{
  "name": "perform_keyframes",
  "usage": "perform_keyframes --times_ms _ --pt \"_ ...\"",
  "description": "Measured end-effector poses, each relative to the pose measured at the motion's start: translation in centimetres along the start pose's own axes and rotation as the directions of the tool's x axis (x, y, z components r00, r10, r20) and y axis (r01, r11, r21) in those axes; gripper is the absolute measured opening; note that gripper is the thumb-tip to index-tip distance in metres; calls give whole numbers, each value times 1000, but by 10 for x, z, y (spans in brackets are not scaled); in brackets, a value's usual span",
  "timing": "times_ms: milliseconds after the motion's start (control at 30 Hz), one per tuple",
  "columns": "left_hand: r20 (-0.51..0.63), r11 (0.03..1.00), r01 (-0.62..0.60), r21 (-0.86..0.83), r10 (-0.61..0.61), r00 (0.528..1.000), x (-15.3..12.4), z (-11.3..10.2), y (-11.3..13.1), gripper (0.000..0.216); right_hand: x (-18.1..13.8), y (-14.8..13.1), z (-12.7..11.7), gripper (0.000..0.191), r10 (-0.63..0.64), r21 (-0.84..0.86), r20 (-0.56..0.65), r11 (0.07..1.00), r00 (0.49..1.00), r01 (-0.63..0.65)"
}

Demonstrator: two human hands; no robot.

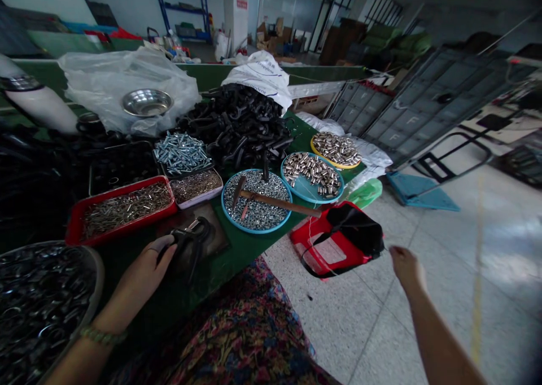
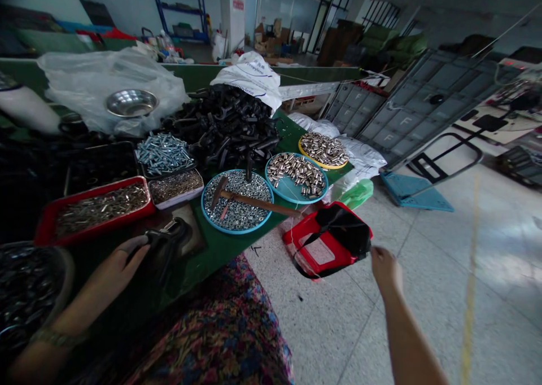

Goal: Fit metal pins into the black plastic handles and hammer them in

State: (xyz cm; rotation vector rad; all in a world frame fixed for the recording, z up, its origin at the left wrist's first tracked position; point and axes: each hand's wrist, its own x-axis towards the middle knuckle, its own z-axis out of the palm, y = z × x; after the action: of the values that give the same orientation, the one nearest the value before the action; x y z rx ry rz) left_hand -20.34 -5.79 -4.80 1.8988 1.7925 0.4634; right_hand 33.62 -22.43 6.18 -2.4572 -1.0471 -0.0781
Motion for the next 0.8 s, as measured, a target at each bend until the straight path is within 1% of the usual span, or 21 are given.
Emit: perform_keyframes --times_ms 67,133,167,200,267,333,367,433,533,700,800 --pt "0 1000 -2 4 2 1000 1 0 0 50 64 -47 59 21 -83 9 77 997 994 83" --pt "13 1000 12 9 -12 1000 0 0 0 50 119 -107 112 22 -220 48 146 975 965 215" --pt "16 1000 21 7 -21 1000 -1 0 1 50 141 -139 134 25 -279 65 173 960 945 272" --pt "13 1000 27 -1 -27 1000 -2 0 1 50 158 -170 153 27 -320 73 200 948 926 311" --pt "-10 999 27 -31 -27 1000 -4 1 0 50 181 -223 183 30 -352 67 253 936 901 347" --pt "-31 998 24 -54 -25 999 -4 2 -2 49 195 -257 202 33 -331 35 302 941 894 337" --pt "-35 998 28 -62 -30 999 -4 3 -2 48 200 -267 209 34 -311 15 327 946 892 324" --pt "-31 997 38 -72 -40 999 -3 4 -3 47 209 -273 217 36 -268 -27 379 953 886 300" --pt "-40 995 36 -91 -40 998 -2 5 -2 47 221 -265 222 35 -239 -66 450 952 861 299" --pt "-49 994 44 -101 -49 998 1 5 -2 49 226 -253 223 34 -297 -41 510 929 807 368" --pt "-59 995 47 -92 -53 997 2 5 0 49 222 -254 225 35 -331 -38 510 913 794 406"
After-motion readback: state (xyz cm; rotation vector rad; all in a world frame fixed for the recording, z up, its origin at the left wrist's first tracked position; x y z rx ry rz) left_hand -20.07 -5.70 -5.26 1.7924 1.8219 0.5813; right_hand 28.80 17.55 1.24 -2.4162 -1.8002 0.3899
